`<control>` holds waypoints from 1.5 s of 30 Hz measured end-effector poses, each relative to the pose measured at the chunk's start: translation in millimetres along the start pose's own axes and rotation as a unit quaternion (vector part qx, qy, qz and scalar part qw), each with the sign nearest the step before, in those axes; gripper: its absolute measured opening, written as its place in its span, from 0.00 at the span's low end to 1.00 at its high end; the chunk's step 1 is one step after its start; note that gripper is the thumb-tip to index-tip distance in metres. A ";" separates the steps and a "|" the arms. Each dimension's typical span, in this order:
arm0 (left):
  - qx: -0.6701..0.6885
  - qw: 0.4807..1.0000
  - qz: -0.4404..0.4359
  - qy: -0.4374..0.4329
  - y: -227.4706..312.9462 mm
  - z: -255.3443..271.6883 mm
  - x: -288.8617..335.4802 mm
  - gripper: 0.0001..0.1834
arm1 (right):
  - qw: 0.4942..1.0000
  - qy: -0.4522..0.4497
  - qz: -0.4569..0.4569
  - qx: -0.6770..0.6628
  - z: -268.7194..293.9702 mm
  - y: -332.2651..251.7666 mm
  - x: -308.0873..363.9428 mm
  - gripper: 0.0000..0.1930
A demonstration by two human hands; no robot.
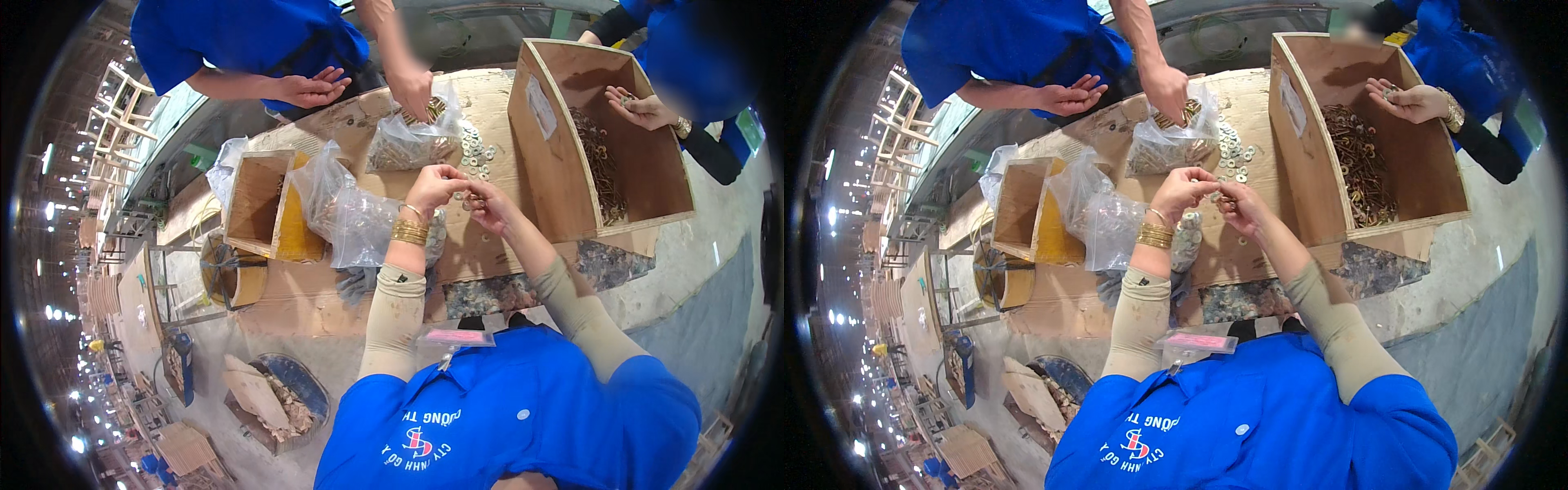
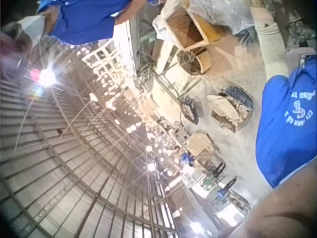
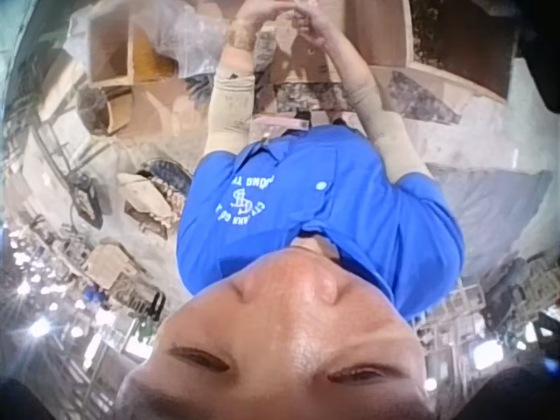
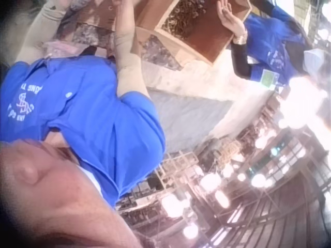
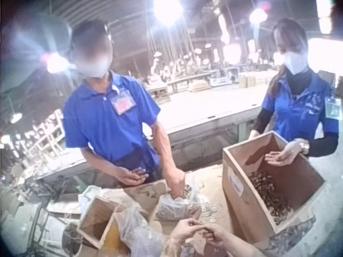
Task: The person sorts small metal hardware components, such as screws and washers, from a wooden box into plastic bags. They handle the items by hand, picking them up and placing them into separate containers.
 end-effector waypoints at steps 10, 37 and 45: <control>-0.075 0.983 -0.039 0.162 -36.6 11.8 -44.9 0.10 | 0.982 0.090 -0.104 0.130 7.7 48.7 112.6 0.05; -0.467 0.840 0.087 0.262 1.6 -38.0 -43.3 0.12 | 0.993 0.065 -0.064 0.073 30.4 25.0 220.9 0.03; -0.478 0.846 0.111 0.211 -8.0 -42.2 -52.9 0.10 | 0.989 0.062 -0.095 0.098 14.7 18.1 228.2 0.02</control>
Point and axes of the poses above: each hand's wrist, its own x-axis away from the middle knuckle, its own z-axis out of the back of the hand, y = z × x, the point moved 9 cm from there along -x, towards the middle knuckle, and after that the axes turned 13 degrees about -y, right-handed, at the moved point
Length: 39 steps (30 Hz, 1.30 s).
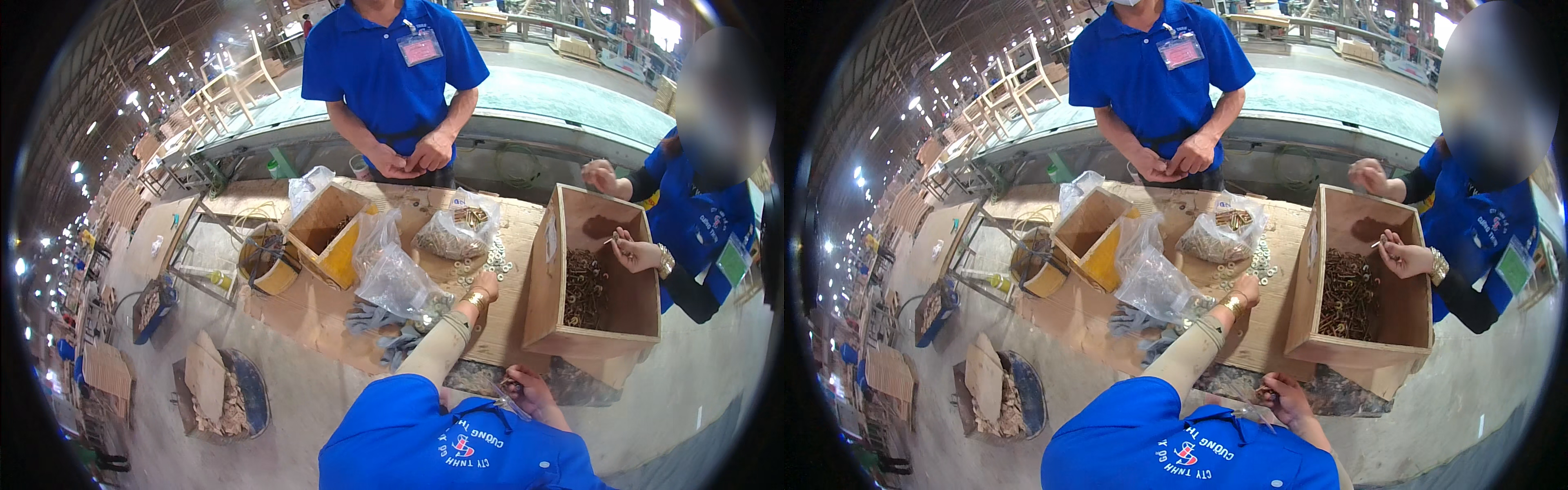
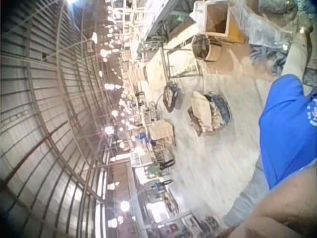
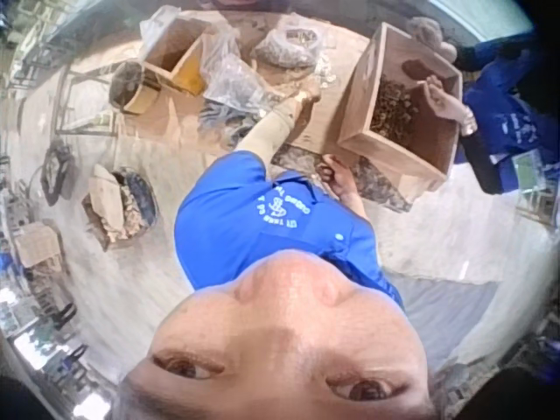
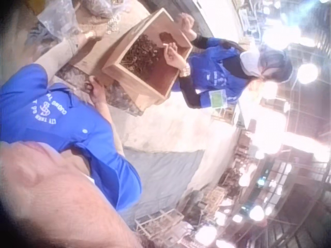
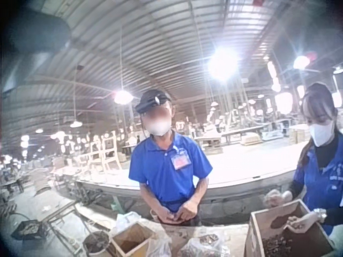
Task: The person sorts small metal hardware components, such as screws and washers, from a wooden box into plastic bags. They handle the items by hand, picking them up and placing them into separate containers.
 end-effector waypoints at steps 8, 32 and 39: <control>0.033 0.999 0.005 0.019 -11.1 5.9 4.5 0.10 | 0.998 -0.033 -0.054 0.025 -18.6 -1.3 -4.3 0.02; 0.830 0.537 -0.087 -0.122 -39.1 -33.3 36.5 0.04 | 0.972 -0.173 -0.147 -0.056 -69.0 12.8 3.9 0.03; 0.737 0.671 0.031 -0.069 -48.8 -27.6 53.6 0.07 | 0.987 -0.113 -0.107 0.027 -75.3 -16.4 28.9 0.04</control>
Point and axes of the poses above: each hand's wrist, its own x-axis away from the middle knuckle, its own z-axis out of the back of the hand, y = z × x, the point moved 9 cm from there along -x, towards the middle knuckle, and after that the axes turned 13 degrees about -y, right-handed, at the moved point
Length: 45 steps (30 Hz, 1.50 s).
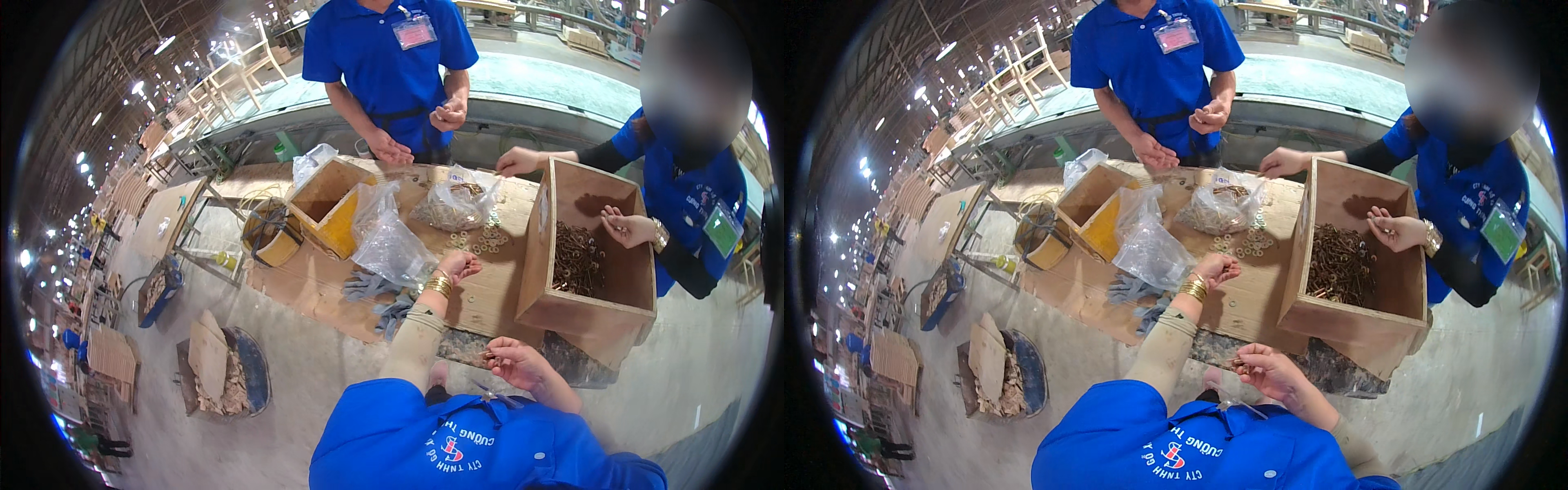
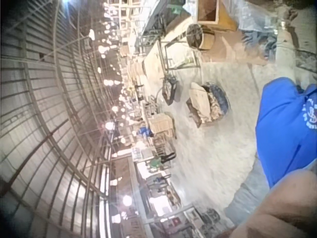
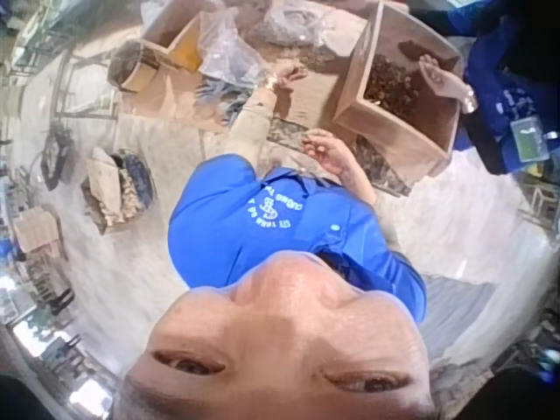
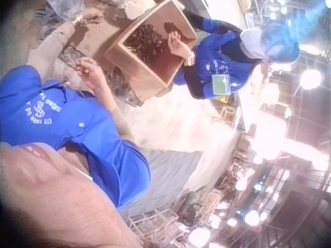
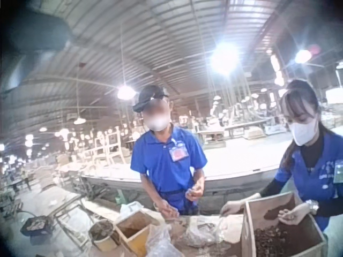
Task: The person sorts small metal hardware components, such as screws and washers, from a wooden box into plastic bags. They handle the items by hand, picking them up and placing them into separate containers.
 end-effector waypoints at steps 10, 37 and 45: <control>-0.094 0.964 -0.100 -0.229 103.3 -150.8 75.9 0.14 | 0.961 -0.015 0.233 0.151 -36.7 -135.1 75.6 0.04; -0.274 0.930 -0.132 -0.205 78.2 -274.8 61.6 0.05 | 0.622 0.221 0.362 0.658 -15.0 -274.7 103.0 0.08; -0.266 0.939 -0.117 -0.186 79.5 -269.5 57.6 0.04 | 0.707 0.201 0.351 0.581 0.6 -276.4 91.8 0.09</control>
Point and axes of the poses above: each hand's wrist, its own x-axis away from the middle knuckle, its own z-axis out of the back of the hand, y = z × x, the point moved 9 cm from there along -x, towards the middle knuckle, and after that the axes turned 13 degrees about -y, right-handed, at the moved point
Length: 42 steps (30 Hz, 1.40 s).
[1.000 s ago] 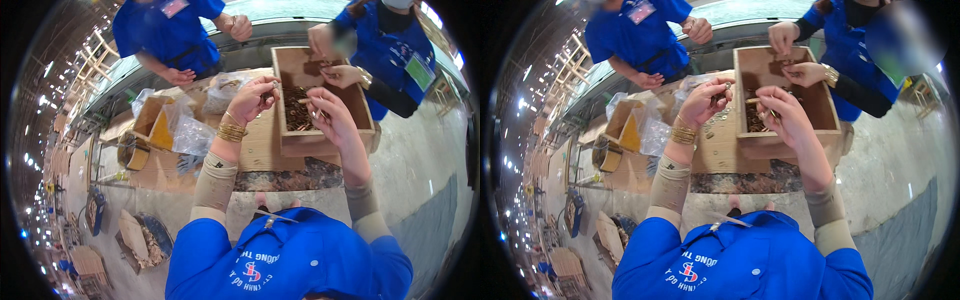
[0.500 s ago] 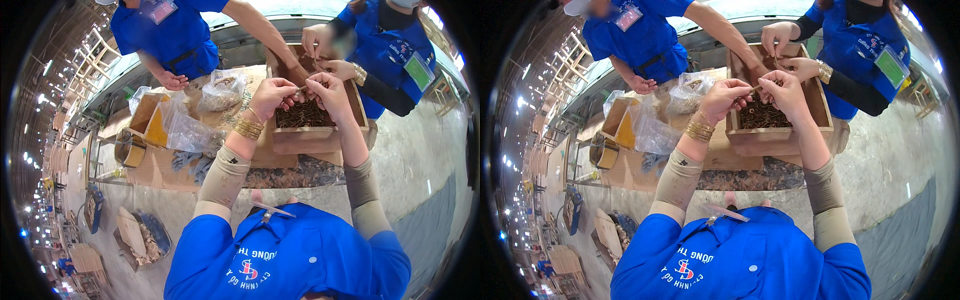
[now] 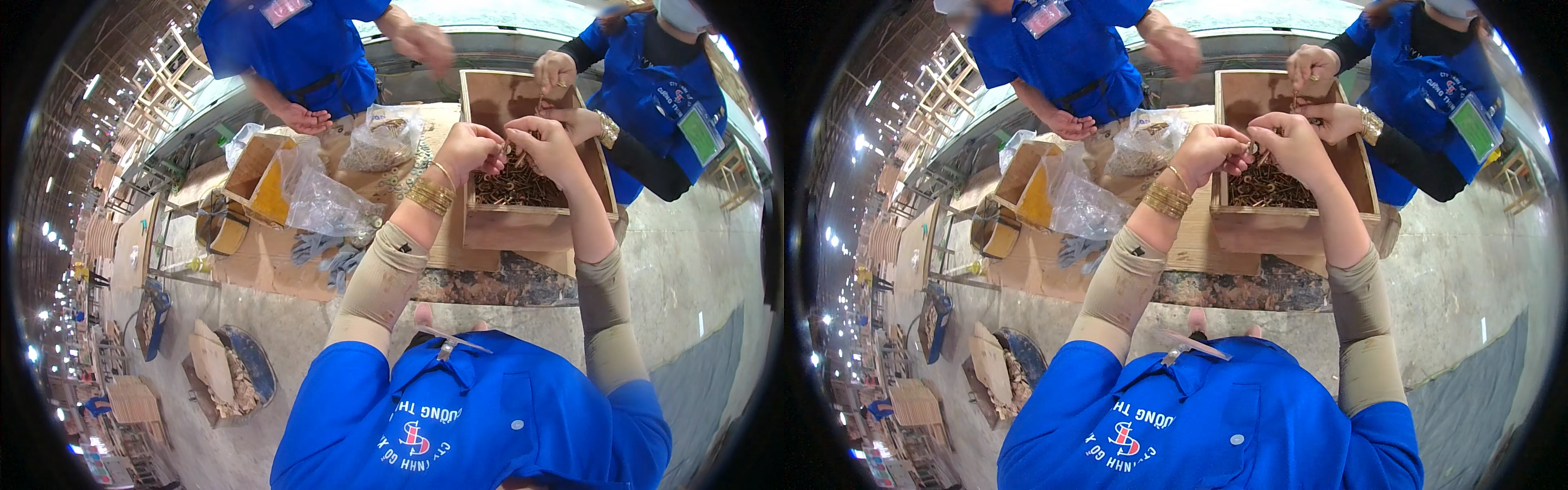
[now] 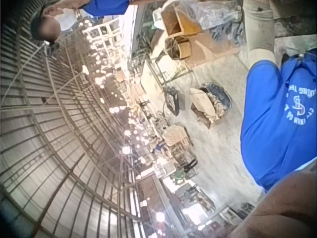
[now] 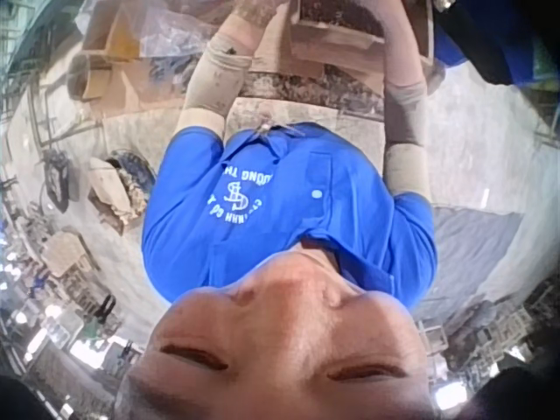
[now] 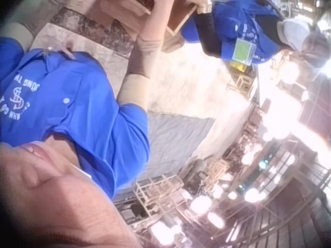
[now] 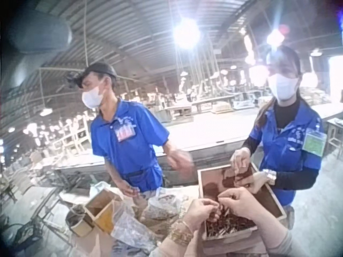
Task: The person sorts small metal hardware components, such as screws and washers, from a wooden box into plastic bags. They handle the items by hand, picking them up and placing them into separate containers.
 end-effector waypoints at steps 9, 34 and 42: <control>0.010 0.998 0.059 0.007 -14.4 10.1 -7.5 0.07 | 0.951 -0.027 -0.099 -0.291 -13.7 44.0 2.6 0.09; 0.111 0.991 -0.079 -0.014 22.1 0.9 22.7 0.05 | 0.826 -0.106 0.025 -0.554 -21.5 68.9 -11.0 0.17; 0.157 0.961 -0.045 -0.224 1.5 -2.3 -5.2 0.03 | 0.771 -0.159 0.073 -0.612 -43.2 36.4 -16.3 0.09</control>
Point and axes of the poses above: each hand's wrist, its own x-axis away from the middle knuckle, its own z-axis out of the back of the hand, y = z × x, the point moved 9 cm from there along -x, towards the middle knuckle, and after that the axes turned 13 degrees about -y, right-handed, at the moved point
